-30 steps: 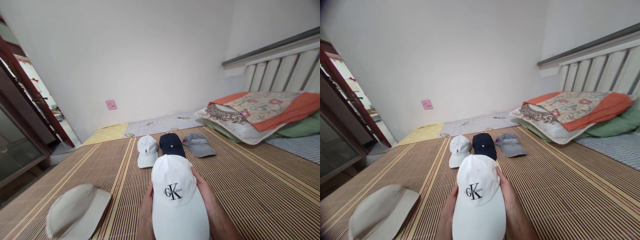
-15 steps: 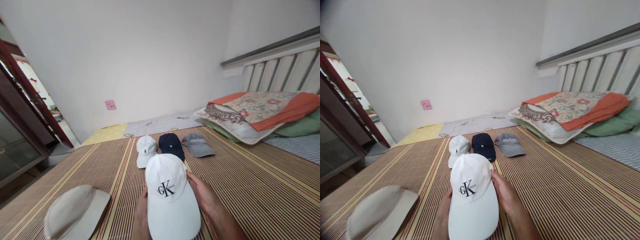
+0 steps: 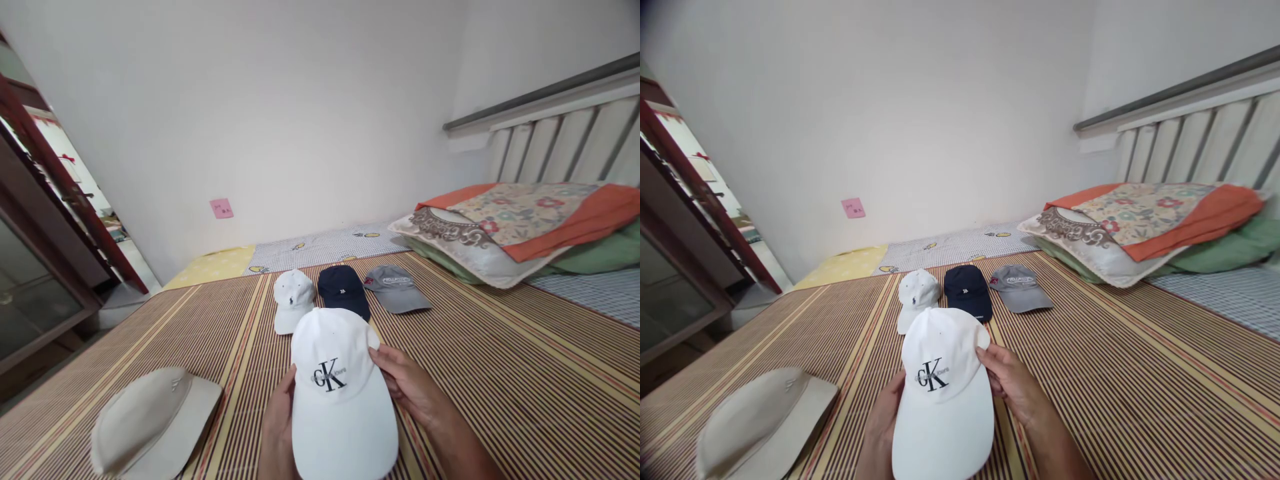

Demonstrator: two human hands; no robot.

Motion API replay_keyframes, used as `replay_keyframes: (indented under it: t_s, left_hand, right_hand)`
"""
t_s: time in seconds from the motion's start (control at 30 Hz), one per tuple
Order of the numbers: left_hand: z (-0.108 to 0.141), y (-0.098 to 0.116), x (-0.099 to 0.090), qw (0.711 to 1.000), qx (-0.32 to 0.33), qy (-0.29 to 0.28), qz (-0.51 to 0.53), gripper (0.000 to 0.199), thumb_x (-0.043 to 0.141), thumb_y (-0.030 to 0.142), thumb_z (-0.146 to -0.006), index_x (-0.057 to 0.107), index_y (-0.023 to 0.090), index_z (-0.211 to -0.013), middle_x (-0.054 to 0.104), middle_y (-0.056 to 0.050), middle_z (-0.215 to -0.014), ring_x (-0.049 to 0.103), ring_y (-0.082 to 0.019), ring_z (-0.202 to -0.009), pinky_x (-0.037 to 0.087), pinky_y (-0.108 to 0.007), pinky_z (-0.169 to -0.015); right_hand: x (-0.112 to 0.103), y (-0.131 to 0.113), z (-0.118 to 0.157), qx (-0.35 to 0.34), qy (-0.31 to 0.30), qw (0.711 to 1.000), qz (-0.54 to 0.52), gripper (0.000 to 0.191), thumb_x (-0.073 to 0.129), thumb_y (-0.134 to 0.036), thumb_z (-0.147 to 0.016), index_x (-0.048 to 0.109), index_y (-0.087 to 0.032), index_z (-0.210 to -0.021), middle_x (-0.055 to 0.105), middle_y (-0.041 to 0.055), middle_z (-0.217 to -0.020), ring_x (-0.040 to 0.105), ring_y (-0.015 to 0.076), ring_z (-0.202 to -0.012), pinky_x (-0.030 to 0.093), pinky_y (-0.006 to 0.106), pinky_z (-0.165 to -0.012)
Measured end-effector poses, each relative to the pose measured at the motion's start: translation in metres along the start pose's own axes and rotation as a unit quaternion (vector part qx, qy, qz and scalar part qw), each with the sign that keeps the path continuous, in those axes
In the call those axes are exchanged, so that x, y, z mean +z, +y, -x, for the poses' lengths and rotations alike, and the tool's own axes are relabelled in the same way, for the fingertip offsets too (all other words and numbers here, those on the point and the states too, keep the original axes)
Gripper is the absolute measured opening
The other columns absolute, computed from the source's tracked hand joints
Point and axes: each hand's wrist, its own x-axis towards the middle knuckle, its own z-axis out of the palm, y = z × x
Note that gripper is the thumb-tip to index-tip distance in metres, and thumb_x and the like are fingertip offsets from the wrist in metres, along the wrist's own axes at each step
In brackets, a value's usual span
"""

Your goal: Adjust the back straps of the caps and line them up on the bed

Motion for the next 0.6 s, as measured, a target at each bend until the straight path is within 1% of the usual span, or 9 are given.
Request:
replay_keyframes:
  t_s: [0.07, 0.17, 0.23, 0.3, 0.33, 0.4, 0.47, 0.53, 0.6]
  left_hand:
    - [0.002, 0.003, -0.001, 0.998, 0.013, 0.014, 0.059, 0.022, 0.073, 0.021, -0.084, 0.078, 0.012, -0.104, 0.084, -0.012, -0.094, 0.079, -0.033, -0.096, 0.060, -0.047, -0.096]
    - [0.004, 0.006, -0.001, 0.990, 0.097, 0.017, 0.099, 0.017, 0.073, 0.009, -0.081, 0.078, 0.014, -0.096, 0.083, -0.007, -0.089, 0.079, -0.023, -0.086, 0.061, -0.034, -0.089]
    - [0.004, 0.007, 0.000, 0.985, 0.131, 0.014, 0.108, 0.014, 0.074, 0.007, -0.079, 0.078, 0.015, -0.089, 0.081, -0.004, -0.083, 0.078, -0.019, -0.080, 0.061, -0.030, -0.087]
    - [0.006, 0.008, 0.004, 0.984, 0.143, 0.004, 0.108, 0.009, 0.077, 0.011, -0.077, 0.077, 0.016, -0.085, 0.081, -0.004, -0.083, 0.077, -0.021, -0.082, 0.061, -0.032, -0.088]
    - [0.007, 0.009, 0.007, 0.983, 0.152, -0.003, 0.103, 0.010, 0.079, 0.014, -0.077, 0.078, 0.016, -0.087, 0.081, -0.005, -0.086, 0.078, -0.022, -0.087, 0.061, -0.033, -0.090]
    - [0.014, 0.011, 0.014, 0.979, 0.184, -0.019, 0.087, 0.021, 0.081, 0.021, -0.077, 0.078, 0.018, -0.098, 0.082, -0.007, -0.098, 0.076, -0.027, -0.103, 0.059, -0.038, -0.096]
    - [0.023, 0.014, 0.020, 0.971, 0.226, -0.018, 0.068, 0.031, 0.082, 0.026, -0.078, 0.077, 0.020, -0.108, 0.081, -0.008, -0.108, 0.073, -0.030, -0.113, 0.057, -0.041, -0.100]
    - [0.032, 0.018, 0.025, 0.965, 0.259, -0.003, 0.043, 0.035, 0.083, 0.028, -0.077, 0.076, 0.022, -0.111, 0.081, -0.008, -0.106, 0.074, -0.029, -0.109, 0.056, -0.042, -0.101]
    - [0.039, 0.021, 0.029, 0.956, 0.294, 0.011, 0.000, 0.029, 0.083, 0.031, -0.076, 0.076, 0.022, -0.103, 0.079, -0.005, -0.095, 0.075, -0.025, -0.096, 0.056, -0.042, -0.099]
  right_hand:
    - [0.000, -0.003, 0.001, -0.007, -0.006, 1.000, 0.028, 0.047, 0.095, -0.054, -0.062, 0.070, -0.018, -0.078, 0.055, -0.0080, -0.052, 0.033, 0.0043, -0.041, 0.019, 0.019, -0.042]
    - [0.002, -0.010, 0.005, -0.025, -0.032, 0.998, 0.058, 0.042, 0.094, -0.051, -0.067, 0.074, -0.018, -0.083, 0.068, -0.0019, -0.066, 0.053, 0.0101, -0.052, 0.037, 0.022, -0.052]
    - [0.004, -0.013, 0.007, -0.042, -0.051, 0.996, 0.060, 0.042, 0.094, -0.052, -0.067, 0.075, -0.019, -0.084, 0.068, -0.0017, -0.066, 0.057, 0.0121, -0.056, 0.044, 0.025, -0.060]
    - [0.004, -0.015, 0.008, -0.065, -0.062, 0.994, 0.064, 0.044, 0.094, -0.055, -0.065, 0.076, -0.019, -0.085, 0.065, -0.0026, -0.063, 0.057, 0.0133, -0.057, 0.046, 0.027, -0.063]
    - [0.004, -0.016, 0.008, -0.078, -0.062, 0.992, 0.075, 0.046, 0.092, -0.057, -0.067, 0.076, -0.019, -0.087, 0.062, -0.0036, -0.059, 0.055, 0.0133, -0.055, 0.045, 0.027, -0.061]
    - [0.003, -0.019, 0.009, -0.112, -0.052, 0.984, 0.128, 0.047, 0.085, -0.061, -0.073, 0.077, -0.018, -0.090, 0.053, -0.0063, -0.050, 0.047, 0.0120, -0.047, 0.037, 0.024, -0.052]
    - [0.003, -0.025, 0.012, -0.144, -0.044, 0.970, 0.192, 0.042, 0.080, -0.058, -0.080, 0.077, -0.017, -0.092, 0.048, -0.0079, -0.046, 0.040, 0.0108, -0.043, 0.030, 0.024, -0.048]
    - [0.005, -0.034, 0.017, -0.169, -0.052, 0.958, 0.226, 0.034, 0.079, -0.050, -0.083, 0.077, -0.018, -0.090, 0.054, -0.0059, -0.052, 0.045, 0.0119, -0.048, 0.034, 0.024, -0.051]
    - [0.008, -0.042, 0.022, -0.188, -0.072, 0.953, 0.226, 0.025, 0.080, -0.043, -0.082, 0.076, -0.019, -0.086, 0.063, -0.0024, -0.065, 0.057, 0.0153, -0.061, 0.044, 0.026, -0.060]
